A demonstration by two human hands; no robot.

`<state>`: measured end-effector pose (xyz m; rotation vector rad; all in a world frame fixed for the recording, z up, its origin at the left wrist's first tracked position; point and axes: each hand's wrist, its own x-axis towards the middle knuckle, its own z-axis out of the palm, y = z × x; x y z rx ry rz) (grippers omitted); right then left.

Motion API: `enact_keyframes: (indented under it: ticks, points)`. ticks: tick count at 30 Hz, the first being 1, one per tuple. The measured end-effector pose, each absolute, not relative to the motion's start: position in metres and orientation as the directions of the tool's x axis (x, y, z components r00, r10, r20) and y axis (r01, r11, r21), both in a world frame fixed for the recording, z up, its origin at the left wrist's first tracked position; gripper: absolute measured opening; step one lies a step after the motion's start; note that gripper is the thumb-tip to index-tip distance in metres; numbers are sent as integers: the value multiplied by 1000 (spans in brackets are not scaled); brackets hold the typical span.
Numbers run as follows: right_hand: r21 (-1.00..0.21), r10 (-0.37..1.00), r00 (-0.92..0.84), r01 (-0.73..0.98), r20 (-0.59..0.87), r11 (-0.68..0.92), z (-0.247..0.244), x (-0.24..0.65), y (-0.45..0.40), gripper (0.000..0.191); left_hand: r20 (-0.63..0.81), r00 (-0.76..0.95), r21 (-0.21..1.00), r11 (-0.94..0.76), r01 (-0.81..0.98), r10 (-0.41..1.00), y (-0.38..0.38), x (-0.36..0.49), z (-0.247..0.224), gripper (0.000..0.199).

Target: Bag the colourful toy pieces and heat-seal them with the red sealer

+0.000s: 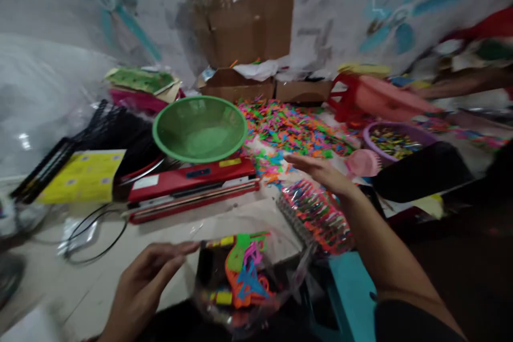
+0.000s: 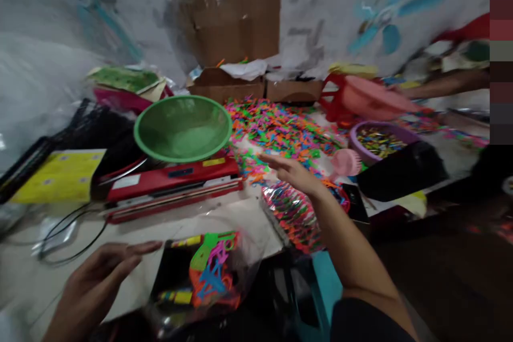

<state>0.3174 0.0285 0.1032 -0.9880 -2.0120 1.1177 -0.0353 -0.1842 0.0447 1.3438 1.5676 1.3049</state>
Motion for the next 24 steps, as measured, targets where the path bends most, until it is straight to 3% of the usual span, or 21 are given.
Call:
enact_keyframes:
  ticks: [3,5,8,12,14,16,20,24]
  points:
    - [-971,800,-598,157,51,180,87,333,-48,93,110,-258,991,-86,105,960,-178,-28,52,21]
    - [-984,843,-537,130,35,124,64,334,-86,94,133,-214,991,-131,24,968,-173,-27,50,33]
    - [-992,919,-384,47,90,117,31,314,-116,83,183,-85,983,-183,1,980,-170,-26,48,58]
    - [-962,931,-261,22,256,271,19,280,-129,44,270,12,944,-267,194,963,-172,-18,50,28]
    - [-936,920,-196,26,339,351,19,271,-137,28,313,-19,925,-301,231,949,-177,-12,50,20]
    - [-918,911,-124,9,392,396,18,267,-145,25,329,-88,929,-306,210,940,-182,-7,48,20]
    - [-918,918,34,16,396,395,19,258,-153,13,318,-232,943,-282,175,919,-192,-5,45,21]
    - [-891,898,232,-179,373,416,37,247,-144,21,355,-446,933,-341,114,821,-204,-12,48,22]
